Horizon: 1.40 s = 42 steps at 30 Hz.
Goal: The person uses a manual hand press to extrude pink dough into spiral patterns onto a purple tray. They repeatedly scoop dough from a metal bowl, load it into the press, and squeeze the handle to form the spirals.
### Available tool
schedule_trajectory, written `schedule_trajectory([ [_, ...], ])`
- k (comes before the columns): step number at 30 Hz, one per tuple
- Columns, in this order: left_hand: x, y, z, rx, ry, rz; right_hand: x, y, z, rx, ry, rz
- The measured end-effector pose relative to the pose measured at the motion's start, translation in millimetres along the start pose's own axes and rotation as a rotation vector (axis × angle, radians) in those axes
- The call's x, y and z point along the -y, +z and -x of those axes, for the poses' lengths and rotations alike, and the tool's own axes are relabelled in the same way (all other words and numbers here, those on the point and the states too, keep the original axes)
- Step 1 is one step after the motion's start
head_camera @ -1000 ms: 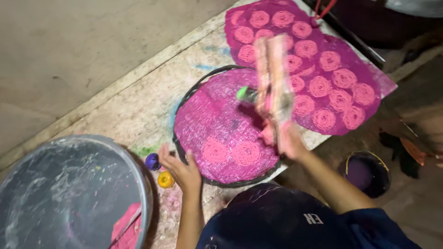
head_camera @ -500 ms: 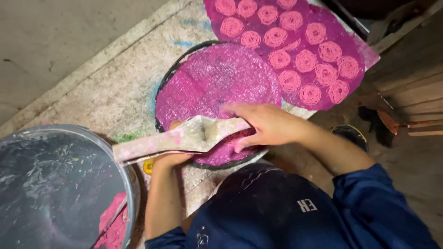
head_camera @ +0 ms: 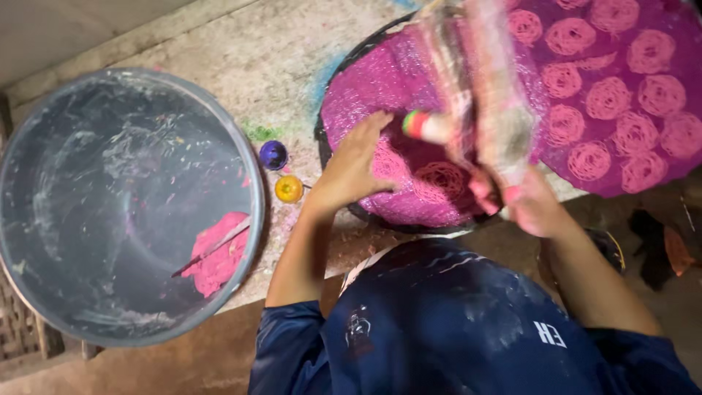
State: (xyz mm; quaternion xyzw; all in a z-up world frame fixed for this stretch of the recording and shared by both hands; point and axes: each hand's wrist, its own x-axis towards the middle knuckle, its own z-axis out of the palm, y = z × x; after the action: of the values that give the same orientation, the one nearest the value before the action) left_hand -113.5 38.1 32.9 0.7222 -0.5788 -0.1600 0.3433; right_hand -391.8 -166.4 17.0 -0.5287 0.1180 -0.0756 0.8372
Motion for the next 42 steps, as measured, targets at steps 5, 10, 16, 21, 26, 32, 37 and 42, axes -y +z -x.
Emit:
schedule_trajectory([
  [5, 5, 46, 19, 0.075, -0.199, -0.133, 21, -1, 9, -0.187, -0.139, 0.043],
  [10, 14, 73, 32, -0.021, -0.213, 0.062, 31, 12, 6, -0.235, -0.145, 0.009],
  [16, -13, -47, 78, -0.215, -0.565, 0.923, 28, 3, -1, -0.205, -0.19, 0.056],
  [21, -65, -157, 182, -0.458, -0.75, 0.045, 20, -22, -10, -0.142, 0.031, 0.061],
  [26, -71, -113, 127, -0.803, -0.601, 0.599, 24, -25, -51, 0.095, 0.231, 0.486],
  [32, -16, -29, -5, -0.392, 0.344, 2.188, 59, 17, -81, 0.234, 0.803, 0.606],
  [37, 14, 9, -29, -0.631, 0.217, 2.296, 94, 51, -103, 0.238, 0.765, 1.013],
  [42, 43, 18, -27, -0.71, 0.324, 2.175, 71, 77, -107, 0.14, 0.478, 1.22],
])
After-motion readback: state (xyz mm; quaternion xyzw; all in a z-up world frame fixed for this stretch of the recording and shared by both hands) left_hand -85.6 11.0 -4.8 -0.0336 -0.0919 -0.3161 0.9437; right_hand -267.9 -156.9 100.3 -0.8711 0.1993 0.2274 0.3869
